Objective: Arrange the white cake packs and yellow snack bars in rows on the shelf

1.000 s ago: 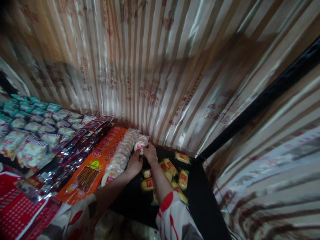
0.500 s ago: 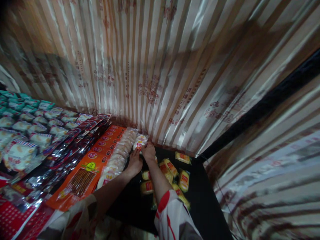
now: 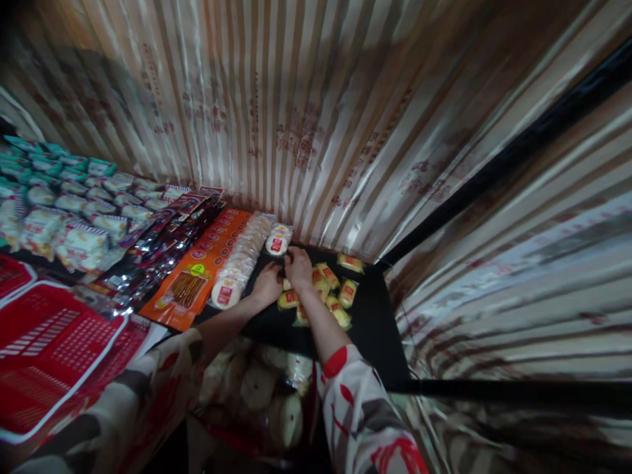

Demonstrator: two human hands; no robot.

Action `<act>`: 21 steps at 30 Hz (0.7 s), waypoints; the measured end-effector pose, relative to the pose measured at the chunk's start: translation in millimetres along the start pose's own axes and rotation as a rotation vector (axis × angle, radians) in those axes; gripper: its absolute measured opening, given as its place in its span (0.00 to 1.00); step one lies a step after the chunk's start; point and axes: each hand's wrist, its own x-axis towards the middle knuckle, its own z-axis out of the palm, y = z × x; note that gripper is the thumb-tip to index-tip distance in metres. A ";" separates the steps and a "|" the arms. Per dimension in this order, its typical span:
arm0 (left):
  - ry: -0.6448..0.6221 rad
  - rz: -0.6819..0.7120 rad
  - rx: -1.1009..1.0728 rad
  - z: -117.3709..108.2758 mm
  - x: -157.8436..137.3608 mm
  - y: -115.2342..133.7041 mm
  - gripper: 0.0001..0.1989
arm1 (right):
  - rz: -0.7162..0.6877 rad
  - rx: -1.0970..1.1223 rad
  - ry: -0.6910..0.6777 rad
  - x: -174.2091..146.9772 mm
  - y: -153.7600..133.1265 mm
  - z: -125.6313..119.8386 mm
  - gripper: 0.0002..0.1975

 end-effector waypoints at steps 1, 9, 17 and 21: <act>0.002 0.011 -0.005 -0.6 -8.8 0.2 0.20 | -0.006 0.026 -0.001 -11.2 -1.6 -3.6 0.14; 0.022 0.151 -0.043 -4.1 -88.5 5.5 0.16 | -0.114 0.162 0.047 -108.4 -21.3 -33.1 0.14; -0.157 0.254 -0.052 27.5 -182.7 -14.5 0.17 | -0.071 0.277 0.099 -205.6 -27.8 -51.2 0.16; -0.303 0.363 0.019 46.9 -223.9 -34.2 0.18 | 0.039 0.238 -0.050 -260.9 -15.1 -48.4 0.15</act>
